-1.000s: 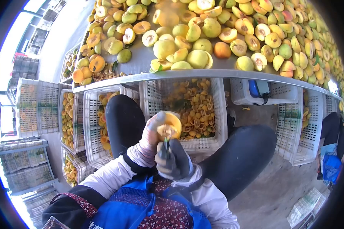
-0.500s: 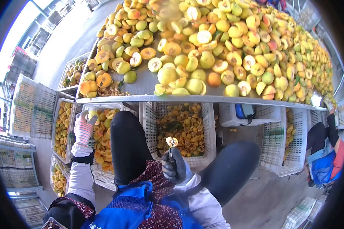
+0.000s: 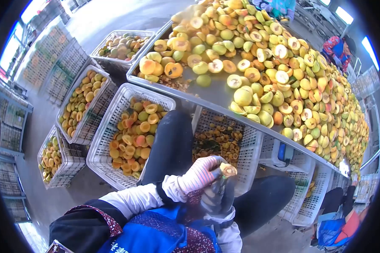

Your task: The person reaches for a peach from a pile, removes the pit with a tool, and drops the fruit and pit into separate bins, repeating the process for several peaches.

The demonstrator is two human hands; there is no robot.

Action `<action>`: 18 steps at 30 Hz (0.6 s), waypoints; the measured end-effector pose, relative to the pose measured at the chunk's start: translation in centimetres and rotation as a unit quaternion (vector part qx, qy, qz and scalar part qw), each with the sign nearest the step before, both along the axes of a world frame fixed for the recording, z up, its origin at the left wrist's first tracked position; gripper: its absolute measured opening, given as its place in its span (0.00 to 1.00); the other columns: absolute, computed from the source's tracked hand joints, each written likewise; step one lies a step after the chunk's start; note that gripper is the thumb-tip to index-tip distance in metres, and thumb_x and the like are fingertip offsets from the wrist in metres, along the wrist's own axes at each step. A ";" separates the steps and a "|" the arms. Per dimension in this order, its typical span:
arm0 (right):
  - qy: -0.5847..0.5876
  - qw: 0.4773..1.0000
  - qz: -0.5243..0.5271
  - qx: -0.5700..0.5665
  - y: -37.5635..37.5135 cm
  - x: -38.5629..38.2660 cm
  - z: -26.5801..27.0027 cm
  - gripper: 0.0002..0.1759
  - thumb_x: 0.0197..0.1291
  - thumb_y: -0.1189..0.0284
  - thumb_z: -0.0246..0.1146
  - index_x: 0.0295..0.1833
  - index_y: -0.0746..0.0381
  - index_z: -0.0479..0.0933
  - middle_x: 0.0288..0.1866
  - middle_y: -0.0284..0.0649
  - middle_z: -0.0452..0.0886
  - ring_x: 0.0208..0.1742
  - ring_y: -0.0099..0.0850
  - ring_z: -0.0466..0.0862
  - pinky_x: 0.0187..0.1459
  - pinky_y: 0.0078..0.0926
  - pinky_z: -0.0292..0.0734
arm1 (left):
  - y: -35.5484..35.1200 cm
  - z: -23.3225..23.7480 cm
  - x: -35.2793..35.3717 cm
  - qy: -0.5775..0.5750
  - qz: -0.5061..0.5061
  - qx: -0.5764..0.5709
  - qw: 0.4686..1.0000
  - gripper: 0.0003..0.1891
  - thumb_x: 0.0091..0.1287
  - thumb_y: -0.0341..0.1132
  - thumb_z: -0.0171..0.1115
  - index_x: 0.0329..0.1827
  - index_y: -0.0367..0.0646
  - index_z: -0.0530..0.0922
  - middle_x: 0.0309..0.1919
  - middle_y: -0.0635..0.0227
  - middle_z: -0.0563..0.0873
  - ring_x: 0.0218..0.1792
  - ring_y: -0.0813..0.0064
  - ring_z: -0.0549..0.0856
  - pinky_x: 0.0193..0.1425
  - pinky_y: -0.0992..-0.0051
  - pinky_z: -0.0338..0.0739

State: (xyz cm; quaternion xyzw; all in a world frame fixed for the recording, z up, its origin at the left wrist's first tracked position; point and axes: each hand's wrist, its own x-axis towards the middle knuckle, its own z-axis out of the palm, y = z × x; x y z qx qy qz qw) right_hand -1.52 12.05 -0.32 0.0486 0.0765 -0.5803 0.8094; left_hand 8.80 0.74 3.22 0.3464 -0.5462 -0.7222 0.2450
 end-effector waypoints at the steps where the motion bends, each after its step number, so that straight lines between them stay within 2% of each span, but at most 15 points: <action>1: -0.018 1.000 0.010 -0.018 -0.3 0.2 -0.4 0.31 0.68 0.41 0.44 0.43 0.60 0.72 0.20 0.28 0.63 0.15 0.17 0.61 0.16 0.15 0.57 | 0.2 -0.7 0.2 -0.022 0.016 -0.021 0.999 0.08 0.66 0.31 0.59 0.44 0.39 0.80 0.33 0.62 0.84 0.34 0.71 0.83 0.40 0.73 0.78; 3: -0.033 0.998 0.014 -0.048 -0.6 0.7 -0.7 0.31 0.67 0.40 0.43 0.43 0.58 0.72 0.19 0.28 0.64 0.14 0.17 0.62 0.16 0.15 0.60 | 0.3 0.1 0.8 -0.081 0.039 -0.057 0.994 0.08 0.66 0.31 0.58 0.45 0.39 0.79 0.35 0.61 0.84 0.35 0.72 0.83 0.41 0.73 0.77; 6: -0.077 0.996 -0.035 -0.022 -1.5 1.1 -1.2 0.29 0.68 0.42 0.46 0.43 0.59 0.72 0.18 0.26 0.63 0.13 0.16 0.65 0.13 0.15 0.61 | 0.8 -0.4 1.1 -0.048 0.072 -0.100 0.991 0.09 0.68 0.31 0.57 0.47 0.38 0.78 0.39 0.61 0.84 0.40 0.75 0.83 0.45 0.74 0.77; 7: 0.073 0.995 -0.036 0.056 -1.4 0.9 -0.7 0.31 0.64 0.36 0.46 0.42 0.54 0.71 0.18 0.26 0.62 0.12 0.16 0.60 0.12 0.15 0.57 | 0.8 -0.5 1.4 -0.003 0.065 -0.090 0.994 0.09 0.69 0.32 0.57 0.48 0.38 0.78 0.40 0.62 0.84 0.41 0.75 0.83 0.46 0.74 0.77; 8: 0.050 0.998 0.013 0.032 -1.4 0.7 -1.2 0.31 0.63 0.35 0.47 0.41 0.54 0.71 0.17 0.26 0.62 0.12 0.16 0.60 0.12 0.15 0.56 | 0.7 -0.5 1.6 0.043 0.056 -0.079 0.994 0.09 0.69 0.32 0.57 0.48 0.37 0.79 0.41 0.63 0.84 0.41 0.76 0.83 0.46 0.75 0.77; 9: 0.026 0.998 0.060 0.009 -1.4 0.4 -2.1 0.31 0.62 0.35 0.47 0.40 0.54 0.71 0.17 0.26 0.61 0.12 0.16 0.60 0.12 0.15 0.56 | 0.2 0.1 1.7 0.019 0.045 -0.126 0.991 0.10 0.71 0.33 0.57 0.50 0.38 0.78 0.40 0.67 0.84 0.41 0.80 0.82 0.46 0.78 0.77; 10: 0.002 0.995 0.103 -0.016 -1.3 0.1 -2.7 0.31 0.61 0.35 0.48 0.40 0.54 0.71 0.17 0.26 0.61 0.12 0.16 0.60 0.12 0.15 0.56 | -0.2 0.1 2.0 -0.003 0.009 -0.031 0.999 0.10 0.70 0.34 0.58 0.49 0.39 0.80 0.37 0.70 0.85 0.38 0.85 0.80 0.44 0.80 0.76; 12: -0.002 0.995 0.095 0.038 -1.2 -0.1 -3.9 0.29 0.63 0.37 0.49 0.37 0.54 0.71 0.17 0.25 0.60 0.12 0.16 0.58 0.12 0.16 0.53 | -1.0 0.7 1.7 -0.059 -0.011 0.012 0.998 0.11 0.69 0.36 0.60 0.47 0.39 0.81 0.33 0.72 0.85 0.35 0.87 0.79 0.42 0.82 0.75; 14: -0.005 0.992 0.122 0.040 -1.7 -0.1 -4.1 0.28 0.64 0.38 0.49 0.38 0.54 0.72 0.17 0.25 0.60 0.12 0.16 0.58 0.12 0.16 0.52 | -1.8 -0.7 0.7 -0.062 -0.021 0.022 0.998 0.14 0.66 0.41 0.65 0.45 0.39 0.82 0.30 0.73 0.85 0.33 0.87 0.77 0.39 0.80 0.75; 16: 0.114 0.984 0.127 0.049 -2.2 0.5 -2.0 0.29 0.64 0.38 0.49 0.38 0.55 0.72 0.16 0.24 0.60 0.12 0.17 0.58 0.13 0.16 0.53 | -3.5 -1.2 -0.7 -0.110 -0.104 0.071 0.986 0.14 0.66 0.41 0.64 0.47 0.41 0.82 0.30 0.68 0.85 0.31 0.79 0.82 0.38 0.75 0.77; 17: 0.091 0.991 0.089 0.046 -2.2 0.1 -3.9 0.26 0.69 0.44 0.47 0.39 0.57 0.72 0.14 0.25 0.56 0.12 0.22 0.60 0.14 0.21 0.54 | -3.9 -2.3 -1.4 -0.161 -0.111 -0.084 0.977 0.14 0.65 0.41 0.64 0.47 0.42 0.82 0.30 0.66 0.86 0.31 0.74 0.83 0.38 0.73 0.77; 18: 0.242 0.968 -0.006 0.065 -2.6 0.0 -4.2 0.27 0.68 0.42 0.47 0.38 0.56 0.72 0.14 0.25 0.57 0.12 0.21 0.59 0.13 0.20 0.54 | -4.3 -3.8 -2.1 -0.208 -0.112 -0.238 0.942 0.14 0.64 0.42 0.64 0.47 0.44 0.82 0.31 0.63 0.86 0.31 0.70 0.84 0.38 0.72 0.78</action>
